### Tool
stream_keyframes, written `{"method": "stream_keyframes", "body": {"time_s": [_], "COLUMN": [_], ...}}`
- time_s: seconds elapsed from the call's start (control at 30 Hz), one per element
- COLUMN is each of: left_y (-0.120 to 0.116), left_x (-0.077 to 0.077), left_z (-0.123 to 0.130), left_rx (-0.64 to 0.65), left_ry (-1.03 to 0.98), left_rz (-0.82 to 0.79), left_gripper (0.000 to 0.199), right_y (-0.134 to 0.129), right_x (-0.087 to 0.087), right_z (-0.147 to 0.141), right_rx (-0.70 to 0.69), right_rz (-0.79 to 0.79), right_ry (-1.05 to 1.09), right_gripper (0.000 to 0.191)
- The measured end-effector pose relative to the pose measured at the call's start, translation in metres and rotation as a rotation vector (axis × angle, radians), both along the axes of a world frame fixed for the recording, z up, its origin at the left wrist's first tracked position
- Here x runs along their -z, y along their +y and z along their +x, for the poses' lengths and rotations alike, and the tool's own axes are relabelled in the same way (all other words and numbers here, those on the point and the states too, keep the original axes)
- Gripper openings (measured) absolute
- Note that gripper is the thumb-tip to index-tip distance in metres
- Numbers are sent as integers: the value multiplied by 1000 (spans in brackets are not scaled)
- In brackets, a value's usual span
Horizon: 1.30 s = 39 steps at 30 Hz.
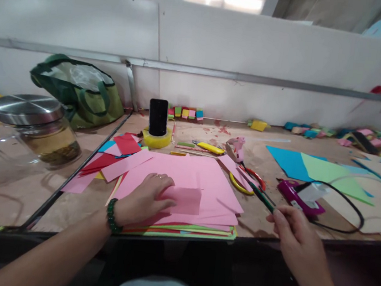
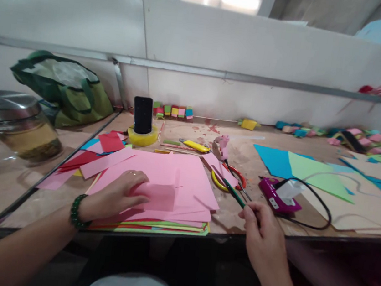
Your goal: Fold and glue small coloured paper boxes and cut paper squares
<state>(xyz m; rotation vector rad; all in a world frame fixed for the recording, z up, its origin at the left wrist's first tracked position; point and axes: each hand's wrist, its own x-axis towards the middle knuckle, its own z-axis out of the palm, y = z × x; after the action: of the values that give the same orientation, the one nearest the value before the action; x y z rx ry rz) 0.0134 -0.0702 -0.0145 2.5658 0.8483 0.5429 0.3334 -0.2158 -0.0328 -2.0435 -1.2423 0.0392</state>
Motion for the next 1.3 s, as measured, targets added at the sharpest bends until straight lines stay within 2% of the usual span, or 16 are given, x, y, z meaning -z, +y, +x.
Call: {"method": "stream_keyframes", "body": {"time_s": [0.13, 0.33, 0.4, 0.47, 0.6, 0.8, 1.1, 1.3], "left_y": [1, 6, 7, 7, 6, 5, 5, 3], "left_x": [-7, -13, -12, -9, -2, -2, 1, -3], "left_z": [-1, -3, -2, -1, 1, -2, -2, -3], "left_rx": [72, 143, 129, 86, 29, 61, 32, 91], "left_ry": [-110, -175, -140, -83, 21, -95, -95, -133], "left_rz": [-126, -358, -355, -285, -152, -226, -219, -224], "left_gripper": [17, 21, 22, 23, 21, 17, 18, 18], "right_y": [-7, -10, -13, -16, -21, -27, -29, -21], "right_x": [-4, 2, 6, 10, 19, 24, 10, 2], "right_z": [-19, -44, -50, -51, -49, -47, -53, -60], "right_rx": [-105, -299, -336, -355, -356, -282, -211, -243], "right_rz": [-5, -29, -25, -30, -44, 18, -100, -70], "right_ry": [52, 104, 135, 149, 111, 55, 216, 302], "right_gripper": [30, 23, 21, 20, 19, 20, 29, 31]}}
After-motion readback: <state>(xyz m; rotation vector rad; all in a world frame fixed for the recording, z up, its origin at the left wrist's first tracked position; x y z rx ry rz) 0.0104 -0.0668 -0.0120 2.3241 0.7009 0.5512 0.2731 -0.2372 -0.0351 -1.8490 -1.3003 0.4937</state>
